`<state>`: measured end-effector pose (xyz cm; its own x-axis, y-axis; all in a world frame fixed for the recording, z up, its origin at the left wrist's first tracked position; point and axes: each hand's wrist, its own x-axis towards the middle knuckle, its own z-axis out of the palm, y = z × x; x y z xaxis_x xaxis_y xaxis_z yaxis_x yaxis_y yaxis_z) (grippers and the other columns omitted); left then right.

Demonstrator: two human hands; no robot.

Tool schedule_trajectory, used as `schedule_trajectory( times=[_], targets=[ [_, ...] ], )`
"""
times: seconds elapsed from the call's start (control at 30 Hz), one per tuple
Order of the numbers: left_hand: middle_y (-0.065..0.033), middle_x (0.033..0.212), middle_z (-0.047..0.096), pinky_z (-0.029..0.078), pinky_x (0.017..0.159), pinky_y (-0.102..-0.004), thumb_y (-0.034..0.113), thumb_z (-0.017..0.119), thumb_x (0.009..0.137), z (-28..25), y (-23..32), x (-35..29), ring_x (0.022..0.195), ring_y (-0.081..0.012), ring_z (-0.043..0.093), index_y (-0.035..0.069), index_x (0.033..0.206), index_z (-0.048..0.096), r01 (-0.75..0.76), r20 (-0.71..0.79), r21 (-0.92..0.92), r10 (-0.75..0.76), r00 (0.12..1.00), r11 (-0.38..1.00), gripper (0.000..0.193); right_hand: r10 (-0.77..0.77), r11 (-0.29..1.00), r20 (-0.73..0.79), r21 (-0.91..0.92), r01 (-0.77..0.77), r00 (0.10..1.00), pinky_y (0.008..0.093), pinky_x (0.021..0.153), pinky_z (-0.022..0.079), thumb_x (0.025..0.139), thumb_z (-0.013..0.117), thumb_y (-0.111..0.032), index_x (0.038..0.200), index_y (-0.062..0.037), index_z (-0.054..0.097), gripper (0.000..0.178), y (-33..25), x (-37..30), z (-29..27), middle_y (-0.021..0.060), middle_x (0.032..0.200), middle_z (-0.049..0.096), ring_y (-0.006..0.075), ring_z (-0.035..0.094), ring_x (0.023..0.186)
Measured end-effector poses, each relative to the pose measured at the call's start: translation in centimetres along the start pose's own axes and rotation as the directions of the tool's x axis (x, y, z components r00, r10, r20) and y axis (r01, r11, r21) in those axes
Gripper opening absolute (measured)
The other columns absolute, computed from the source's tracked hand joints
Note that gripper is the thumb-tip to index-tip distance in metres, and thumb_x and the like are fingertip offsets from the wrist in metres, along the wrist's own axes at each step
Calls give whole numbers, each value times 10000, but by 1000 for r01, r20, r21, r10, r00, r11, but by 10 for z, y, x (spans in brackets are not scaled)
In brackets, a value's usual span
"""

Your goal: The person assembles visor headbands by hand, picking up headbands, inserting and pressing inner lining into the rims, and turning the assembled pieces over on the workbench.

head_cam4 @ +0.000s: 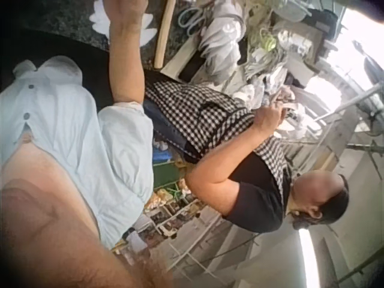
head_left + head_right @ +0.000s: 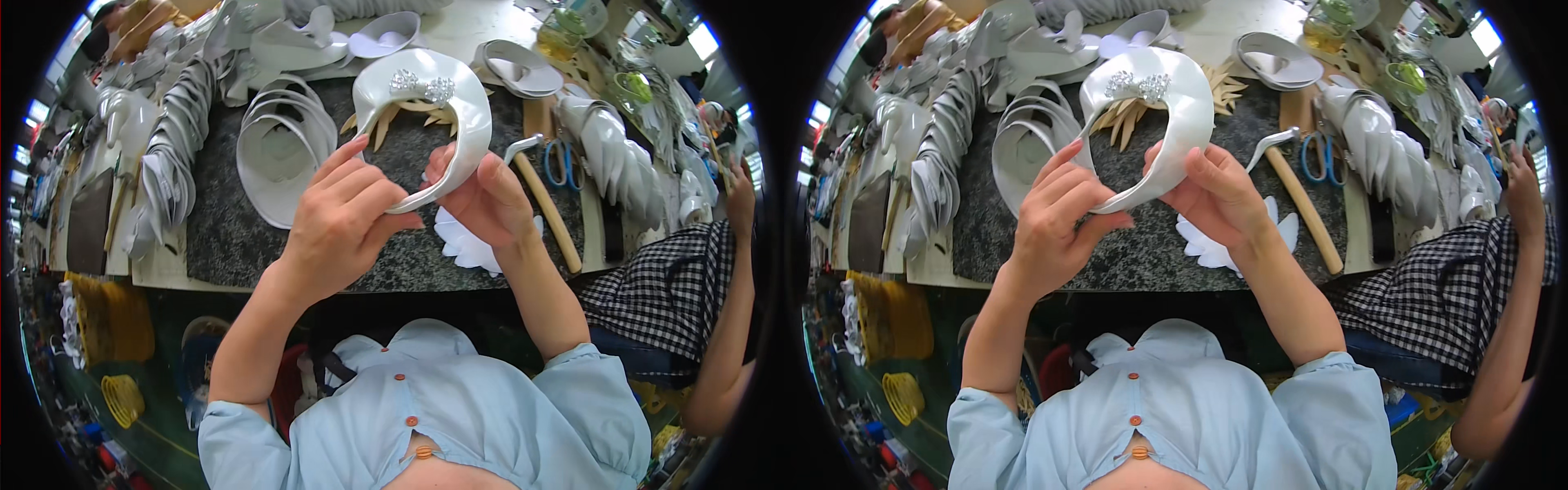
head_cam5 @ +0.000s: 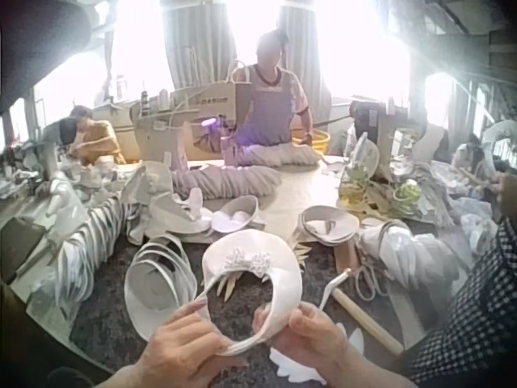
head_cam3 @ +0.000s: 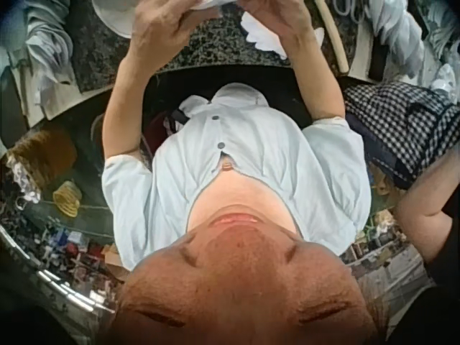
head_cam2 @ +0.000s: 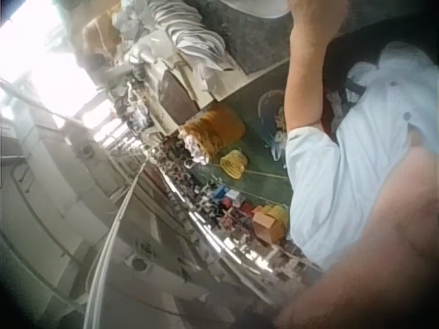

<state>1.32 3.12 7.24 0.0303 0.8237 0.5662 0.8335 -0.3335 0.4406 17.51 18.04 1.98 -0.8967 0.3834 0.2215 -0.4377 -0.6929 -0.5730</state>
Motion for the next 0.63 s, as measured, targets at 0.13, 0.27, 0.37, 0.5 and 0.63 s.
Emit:
schedule_trajectory(
  times=[0.13, 0.27, 0.37, 0.5, 0.63],
  targets=[
    [-45, 677, 557, 462, 1042, -476, 188, 817, 755, 8, -1, -11, 677, -249, 582, 44, 780, 653, -13, -61, 44, 16, 998, 999, 220, 9, 1000, -22, 0, -9, 1000, 369, 926, 502, 969, 665, -206, 1124, 16, 627, 274, 15, -3, -9, 105, 1062, 653, 202, 629, 1021],
    [-37, 726, 622, 465, 1036, -453, 191, 834, 767, 2, -1, -16, 686, -198, 617, 29, 778, 655, 180, 59, -195, -172, 983, 964, 242, -45, 999, -195, -36, 39, 980, 399, 972, 514, 997, 620, -227, 1047, -46, 638, 188, 15, -13, 17, 56, 990, 632, 172, 627, 993],
    [-26, 801, 678, 452, 1051, -416, 149, 832, 786, -5, -5, -16, 773, -136, 643, 19, 842, 674, 369, 255, -378, -287, 923, 849, 213, 37, 995, -312, 97, -7, 949, 376, 941, 537, 998, 621, -243, 1065, -65, 651, 193, 15, -13, 20, 61, 1004, 694, 158, 670, 993],
    [-64, 895, 708, 500, 800, -291, 92, 791, 818, 2, -9, -23, 835, -134, 637, -4, 1011, 687, 416, 269, -486, -321, 908, 769, 240, 95, 989, -452, 144, -32, 887, 396, 931, 545, 1003, 615, -252, 1115, -69, 651, 218, 10, -8, 16, 74, 998, 721, 179, 697, 963],
    [-56, 931, 720, 497, 832, -293, 177, 766, 879, 5, -16, -23, 847, -142, 635, 5, 1046, 695, 536, 369, -554, -389, 844, 637, 250, 164, 966, -373, 250, -71, 913, 416, 998, 528, 990, 630, -266, 1178, -49, 591, 290, 14, -5, -2, 76, 1105, 685, 210, 675, 1073]
  ],
)
